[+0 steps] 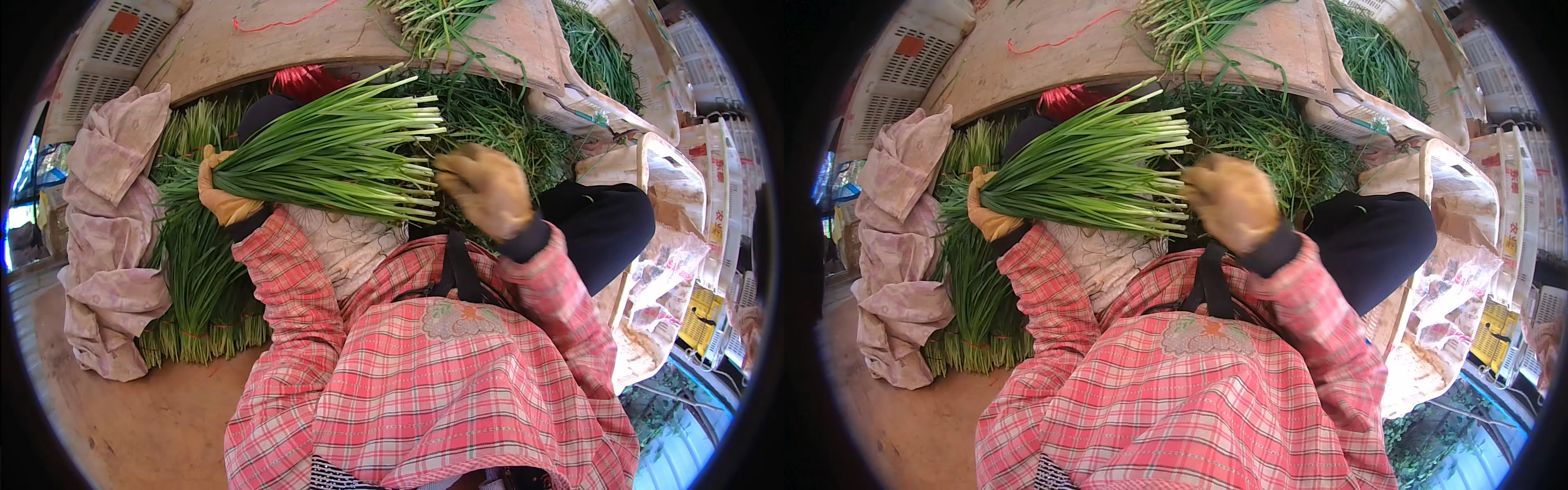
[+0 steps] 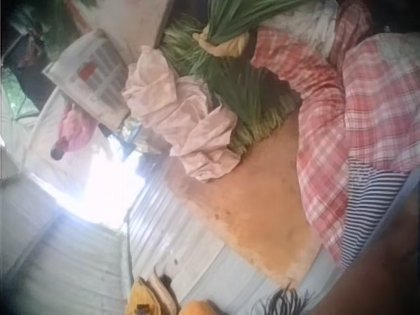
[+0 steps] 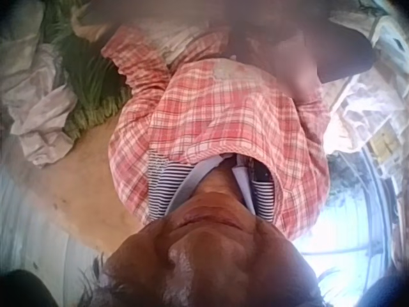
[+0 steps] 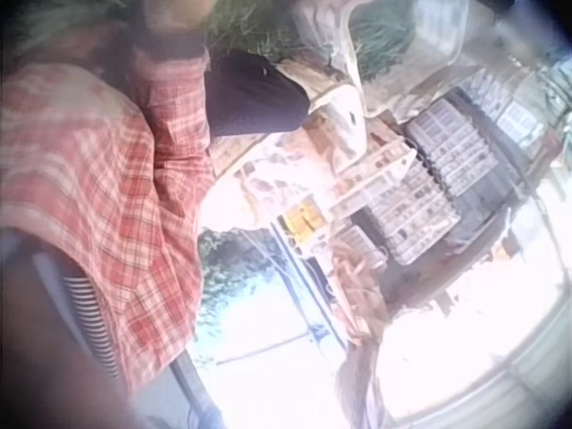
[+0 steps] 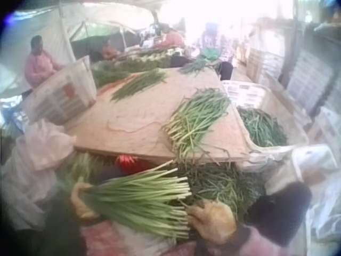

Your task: The person holds a bundle of green onions while removing wilted outer leaves and debris by hand.

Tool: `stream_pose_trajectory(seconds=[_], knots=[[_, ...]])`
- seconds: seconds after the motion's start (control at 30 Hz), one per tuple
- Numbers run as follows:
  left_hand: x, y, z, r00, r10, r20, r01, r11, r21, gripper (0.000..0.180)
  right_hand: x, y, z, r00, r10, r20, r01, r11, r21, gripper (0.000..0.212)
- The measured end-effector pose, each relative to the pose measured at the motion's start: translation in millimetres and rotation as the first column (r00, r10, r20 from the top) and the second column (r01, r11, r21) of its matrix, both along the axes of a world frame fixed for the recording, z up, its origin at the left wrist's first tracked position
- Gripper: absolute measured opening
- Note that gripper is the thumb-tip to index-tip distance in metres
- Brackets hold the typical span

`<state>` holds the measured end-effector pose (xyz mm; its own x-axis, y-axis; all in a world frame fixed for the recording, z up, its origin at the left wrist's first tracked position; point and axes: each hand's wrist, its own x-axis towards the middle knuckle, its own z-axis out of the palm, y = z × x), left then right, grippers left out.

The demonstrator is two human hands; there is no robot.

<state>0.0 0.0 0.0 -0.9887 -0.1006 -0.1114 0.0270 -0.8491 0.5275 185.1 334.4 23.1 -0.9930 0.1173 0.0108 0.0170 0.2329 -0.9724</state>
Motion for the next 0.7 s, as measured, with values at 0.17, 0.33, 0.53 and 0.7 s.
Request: stream_pose_trajectory(seconds=[0.17,0.33,0.53,0.7], knots=[[-3.4,23.8,18.2,1.000,0.023,-0.006,-0.023,1.000,0.009,0.043,-43.7,-38.7,1.3,0.963,0.216,-0.163,-0.040,0.709,0.704,0.019],[7.5,16.8,4.4,0.991,0.125,-0.055,-0.131,0.985,-0.114,0.031,-13.6,-14.2,9.8,0.973,0.089,-0.212,-0.030,0.963,0.266,0.008],[6.1,13.4,3.3,0.999,0.035,0.002,-0.034,0.995,-0.089,0.035,40.6,49.2,17.4,0.911,-0.235,0.338,0.059,0.888,0.457,0.016],[4.6,10.3,-0.3,1.000,-0.022,-0.008,0.023,0.995,0.099,0.029,22.5,23.7,5.9,0.996,-0.059,-0.062,0.085,0.782,0.617,0.018]])
